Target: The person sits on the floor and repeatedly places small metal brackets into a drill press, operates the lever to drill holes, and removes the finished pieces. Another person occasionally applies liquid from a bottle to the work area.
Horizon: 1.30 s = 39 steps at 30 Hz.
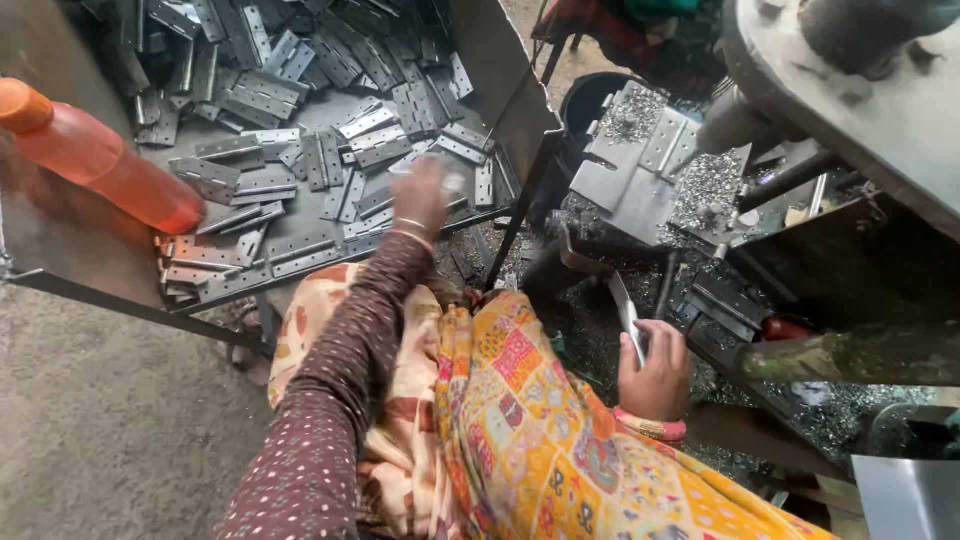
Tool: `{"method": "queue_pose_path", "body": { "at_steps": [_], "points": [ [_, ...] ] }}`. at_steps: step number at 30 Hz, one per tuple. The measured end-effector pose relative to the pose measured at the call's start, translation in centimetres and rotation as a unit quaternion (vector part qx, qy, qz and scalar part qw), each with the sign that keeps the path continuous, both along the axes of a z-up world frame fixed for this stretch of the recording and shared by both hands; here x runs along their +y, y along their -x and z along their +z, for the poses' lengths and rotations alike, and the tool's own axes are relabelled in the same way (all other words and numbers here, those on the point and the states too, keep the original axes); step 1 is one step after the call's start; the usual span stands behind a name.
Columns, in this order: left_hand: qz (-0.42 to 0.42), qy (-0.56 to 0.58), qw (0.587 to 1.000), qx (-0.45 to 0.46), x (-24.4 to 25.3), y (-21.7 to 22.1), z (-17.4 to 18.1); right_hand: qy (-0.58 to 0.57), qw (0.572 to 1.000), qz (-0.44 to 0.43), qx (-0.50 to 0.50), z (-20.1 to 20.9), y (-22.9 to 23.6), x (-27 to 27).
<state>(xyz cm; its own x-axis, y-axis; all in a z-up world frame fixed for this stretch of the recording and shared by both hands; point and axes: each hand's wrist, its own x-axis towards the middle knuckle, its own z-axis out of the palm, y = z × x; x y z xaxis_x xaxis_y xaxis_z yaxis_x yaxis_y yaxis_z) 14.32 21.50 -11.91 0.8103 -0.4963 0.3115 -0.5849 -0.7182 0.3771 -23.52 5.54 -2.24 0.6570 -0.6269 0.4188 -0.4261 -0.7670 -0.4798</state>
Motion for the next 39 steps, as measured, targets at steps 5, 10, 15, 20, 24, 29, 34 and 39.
{"method": "queue_pose_path", "body": {
  "at_steps": [5,10,15,20,24,29,34,39],
  "points": [
    [0.198,-0.099,0.973,0.063,7.8,-6.3,-4.0,0.026,0.999,-0.006,0.023,1.3,-0.7,0.6],
    [0.159,-0.234,0.958,-0.056,7.9,-10.0,-9.4,0.035,0.999,0.0,0.02,0.9,-1.4,1.0],
    [0.12,-0.201,0.962,-0.14,6.9,-12.2,-11.0,0.046,0.999,-0.009,0.017,1.0,-1.7,0.6],
    [0.079,-0.138,0.965,-0.207,6.7,-12.4,-11.2,0.025,0.999,-0.02,0.033,1.1,-1.7,0.6],
    [0.073,-0.099,0.967,-0.224,6.9,-13.1,-10.9,0.016,0.999,-0.019,0.04,1.3,-1.8,0.6],
    [0.059,-0.121,0.97,-0.201,6.7,-12.9,-11.1,0.026,0.999,-0.009,0.035,1.2,-1.5,0.4],
    [0.075,-0.091,0.986,-0.115,6.6,-11.0,-9.5,0.012,1.0,-0.015,0.019,1.0,-1.3,0.4],
    [0.159,0.011,0.987,-0.03,5.9,-7.9,-5.6,-0.003,0.999,-0.024,0.021,1.0,-0.9,0.4]
  ]
}}
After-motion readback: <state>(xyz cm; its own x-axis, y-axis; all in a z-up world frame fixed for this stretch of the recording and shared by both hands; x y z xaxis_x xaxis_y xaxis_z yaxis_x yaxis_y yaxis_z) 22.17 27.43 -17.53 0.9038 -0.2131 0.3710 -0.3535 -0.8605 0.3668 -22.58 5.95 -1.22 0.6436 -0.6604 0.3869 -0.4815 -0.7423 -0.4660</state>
